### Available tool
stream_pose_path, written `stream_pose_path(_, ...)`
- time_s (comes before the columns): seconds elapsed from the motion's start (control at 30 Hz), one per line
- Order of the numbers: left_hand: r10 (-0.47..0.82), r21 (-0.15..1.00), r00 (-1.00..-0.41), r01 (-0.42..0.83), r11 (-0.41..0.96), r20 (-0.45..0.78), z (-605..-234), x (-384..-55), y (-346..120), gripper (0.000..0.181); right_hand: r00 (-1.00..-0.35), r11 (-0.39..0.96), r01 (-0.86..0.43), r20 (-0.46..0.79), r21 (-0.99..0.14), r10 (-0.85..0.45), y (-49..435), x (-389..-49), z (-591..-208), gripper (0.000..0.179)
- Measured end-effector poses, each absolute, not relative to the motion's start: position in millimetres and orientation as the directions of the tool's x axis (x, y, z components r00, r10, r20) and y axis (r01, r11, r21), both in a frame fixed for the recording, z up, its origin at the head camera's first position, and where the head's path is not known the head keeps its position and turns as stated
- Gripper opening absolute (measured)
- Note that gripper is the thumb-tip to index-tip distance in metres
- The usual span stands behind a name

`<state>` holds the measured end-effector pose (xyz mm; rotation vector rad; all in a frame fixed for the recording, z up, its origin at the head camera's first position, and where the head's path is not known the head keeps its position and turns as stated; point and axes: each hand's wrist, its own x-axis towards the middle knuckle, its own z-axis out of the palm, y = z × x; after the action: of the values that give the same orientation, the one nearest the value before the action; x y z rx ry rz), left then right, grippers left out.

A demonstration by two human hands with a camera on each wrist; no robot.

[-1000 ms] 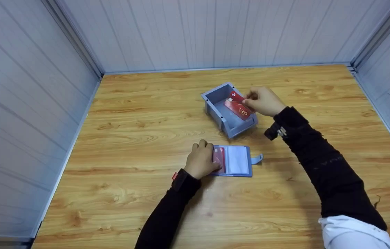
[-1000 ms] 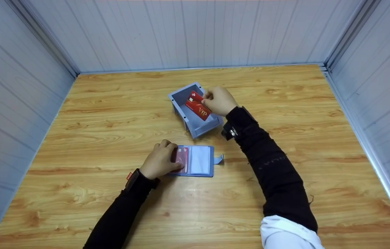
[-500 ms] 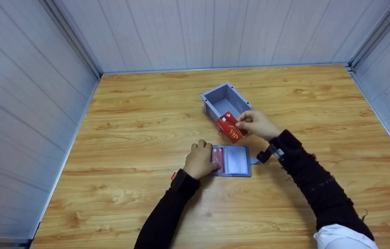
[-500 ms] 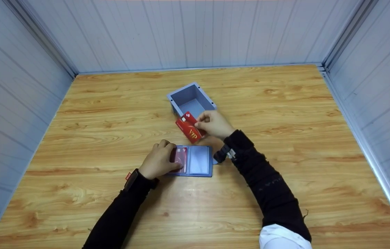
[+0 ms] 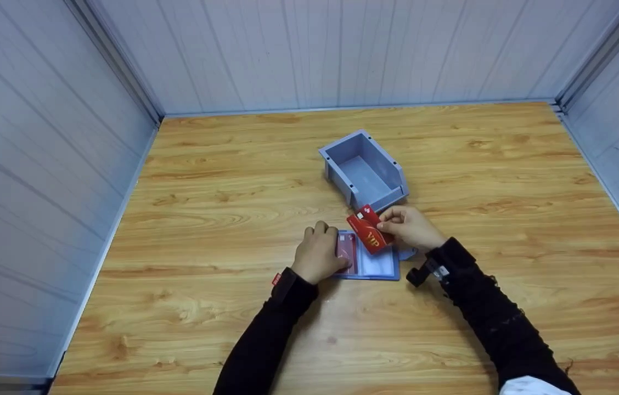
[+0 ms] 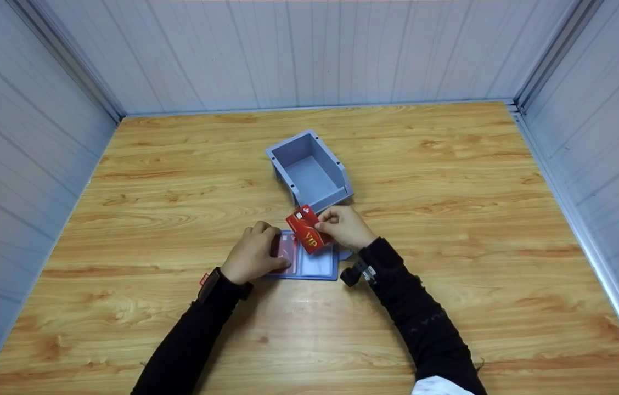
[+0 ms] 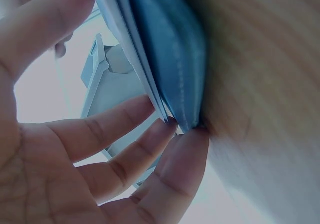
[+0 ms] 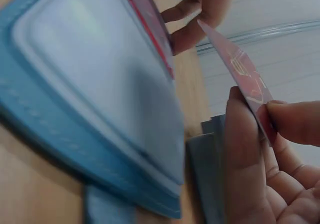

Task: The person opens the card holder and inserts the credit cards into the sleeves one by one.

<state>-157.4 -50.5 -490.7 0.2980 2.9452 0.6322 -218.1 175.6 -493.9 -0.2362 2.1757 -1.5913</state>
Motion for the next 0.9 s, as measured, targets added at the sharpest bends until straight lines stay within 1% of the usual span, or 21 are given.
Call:
stream_pose_path(0.17,0.214,0.412,-0.975,0.172,0.895,-0.058,-491,-157,-50,0.060,-0.896,0.320,0.109,-0.232,-0.941,-0.379,178,-212,-498,0.015)
stream_pose_path(0.4,0.212,0.421,-0.975,0.164,0.892,-0.069,-491,-156,-50,0.061,-0.887,0.325,0.160,-0.280,-0.932,-0.367,181,-211,-498,0.016)
stream_pose_path(0.53,0.185,0.452,-0.982,0.147,0.880,-0.041,-489,-157,-49,0.055,-0.882,0.317,0.183,-0.298,-0.931,-0.364,182,-211,-498,0.016)
stream_pose_path(0.6,0.158,0.505,-0.987,0.134,0.853,-0.005,-487,-158,-48,0.052,-0.880,0.307,0.189,-0.299,-0.933,-0.368,183,-211,-498,0.016)
stream_pose_path(0.7,0.127,0.648,-0.991,0.118,0.753,0.033,-484,-161,-46,0.050,-0.881,0.306,0.186,-0.296,-0.934,-0.369,183,-212,-499,0.014)
stream_pose_path(0.8,0.121,0.811,-0.993,0.065,0.582,-0.008,-482,-164,-42,0.053,-0.882,0.314,0.187,-0.300,-0.931,-0.364,183,-213,-500,0.013)
stream_pose_path(0.9,0.127,0.910,-0.989,-0.013,0.414,-0.072,-483,-169,-38,0.055,-0.879,0.311,0.186,-0.299,-0.932,-0.371,183,-213,-500,0.012)
